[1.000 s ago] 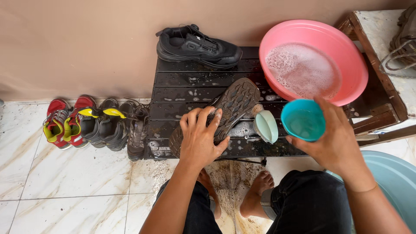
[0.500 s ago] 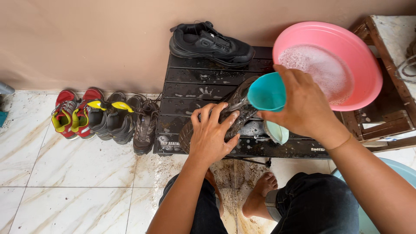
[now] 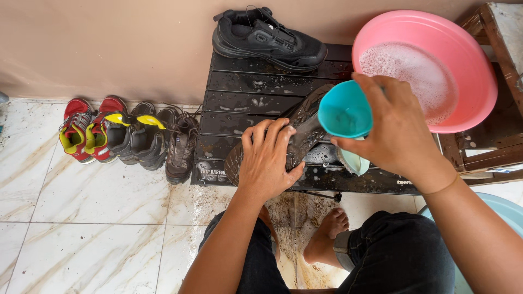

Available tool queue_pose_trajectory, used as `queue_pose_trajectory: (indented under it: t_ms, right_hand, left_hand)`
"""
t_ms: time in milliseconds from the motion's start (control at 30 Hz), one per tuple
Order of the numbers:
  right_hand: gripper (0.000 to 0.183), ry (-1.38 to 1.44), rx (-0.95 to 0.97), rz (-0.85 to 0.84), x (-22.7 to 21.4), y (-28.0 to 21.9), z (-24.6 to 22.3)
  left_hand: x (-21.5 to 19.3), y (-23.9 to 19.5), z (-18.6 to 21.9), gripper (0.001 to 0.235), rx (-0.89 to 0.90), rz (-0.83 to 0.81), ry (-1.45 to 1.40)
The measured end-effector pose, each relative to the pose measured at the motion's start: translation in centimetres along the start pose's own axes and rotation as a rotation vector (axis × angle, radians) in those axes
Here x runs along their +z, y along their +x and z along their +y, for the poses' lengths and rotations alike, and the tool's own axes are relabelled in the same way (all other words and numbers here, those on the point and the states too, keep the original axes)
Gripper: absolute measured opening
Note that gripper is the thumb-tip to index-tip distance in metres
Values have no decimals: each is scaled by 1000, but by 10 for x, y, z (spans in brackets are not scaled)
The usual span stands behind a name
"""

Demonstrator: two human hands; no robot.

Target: The person scrubs a black shoe with a soapy sponge, then rinses it with water from a small cup. They use a toothpick to clean the shoe's sole treads, repeating the rinsing and scrubbing process.

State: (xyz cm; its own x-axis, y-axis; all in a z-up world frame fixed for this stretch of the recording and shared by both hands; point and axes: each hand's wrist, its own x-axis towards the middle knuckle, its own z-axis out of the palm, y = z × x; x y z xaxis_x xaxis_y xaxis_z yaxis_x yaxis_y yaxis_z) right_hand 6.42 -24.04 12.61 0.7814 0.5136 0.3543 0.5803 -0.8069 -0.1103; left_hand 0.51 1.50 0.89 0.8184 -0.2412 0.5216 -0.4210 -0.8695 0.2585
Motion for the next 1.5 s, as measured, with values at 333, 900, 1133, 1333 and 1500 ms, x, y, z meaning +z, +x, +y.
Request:
queue_pose_trajectory:
  t_ms: [333,900,1133,1333,1500]
  right_hand:
    - [117,190,494,-21,-3,-118,43]
    - [119,93,177,188,55,-174,77]
    - [28,-53,97,217,32,-126,3]
    - [22,-438,-108,-150,77,-69,-18]
    - [29,-457,-142,-236,95,-69,-14]
  left_hand:
    - [7,-6,4,105,-71,-74,25]
    - [6,-12,-10,113,76,81,8]
    - [9,-11,-19,133,26,-43,-152]
    - [-8,-10,-11,118,-81,-29,15]
    - [-6,-11,-16,125,-95,-60,32]
